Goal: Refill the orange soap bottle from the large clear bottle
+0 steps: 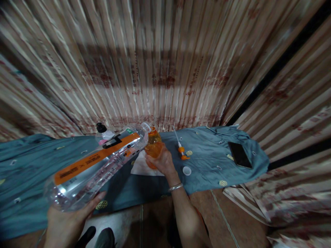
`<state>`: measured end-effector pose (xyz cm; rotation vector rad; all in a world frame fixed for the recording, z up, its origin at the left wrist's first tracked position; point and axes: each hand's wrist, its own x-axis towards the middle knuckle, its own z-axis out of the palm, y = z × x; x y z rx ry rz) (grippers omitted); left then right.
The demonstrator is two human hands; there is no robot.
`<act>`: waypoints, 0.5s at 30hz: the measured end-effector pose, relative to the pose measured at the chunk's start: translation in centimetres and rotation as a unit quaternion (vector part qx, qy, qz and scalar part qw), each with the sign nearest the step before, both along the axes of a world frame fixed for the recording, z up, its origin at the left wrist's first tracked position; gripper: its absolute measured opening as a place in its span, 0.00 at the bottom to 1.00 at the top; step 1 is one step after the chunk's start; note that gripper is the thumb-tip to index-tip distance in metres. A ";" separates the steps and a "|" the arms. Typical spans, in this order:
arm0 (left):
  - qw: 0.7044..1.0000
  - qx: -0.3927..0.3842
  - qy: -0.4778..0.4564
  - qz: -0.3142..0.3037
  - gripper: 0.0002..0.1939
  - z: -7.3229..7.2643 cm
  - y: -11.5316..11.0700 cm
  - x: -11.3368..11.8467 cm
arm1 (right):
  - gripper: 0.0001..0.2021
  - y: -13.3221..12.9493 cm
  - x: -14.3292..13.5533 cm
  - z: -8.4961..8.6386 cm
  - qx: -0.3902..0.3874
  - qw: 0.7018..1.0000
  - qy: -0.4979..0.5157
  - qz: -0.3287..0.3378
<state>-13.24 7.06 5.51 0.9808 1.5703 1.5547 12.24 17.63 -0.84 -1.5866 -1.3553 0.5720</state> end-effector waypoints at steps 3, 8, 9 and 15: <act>1.000 0.004 0.018 0.011 0.40 -0.8 0.7 -0.1 | 0.33 0.0 0.0 -0.1 0.008 1.000 0.000 0.001; 0.999 0.017 0.033 0.006 0.38 -0.6 0.4 -0.3 | 0.33 0.0 0.1 -0.1 0.002 1.000 -0.005 -0.001; 0.999 0.019 0.040 0.005 0.38 -0.6 0.4 -0.3 | 0.33 0.0 0.1 -0.1 0.003 1.000 -0.007 -0.003; 0.999 0.005 0.027 0.021 0.35 -0.7 0.5 -0.3 | 0.32 0.0 0.0 0.1 -0.004 1.000 -0.009 -0.007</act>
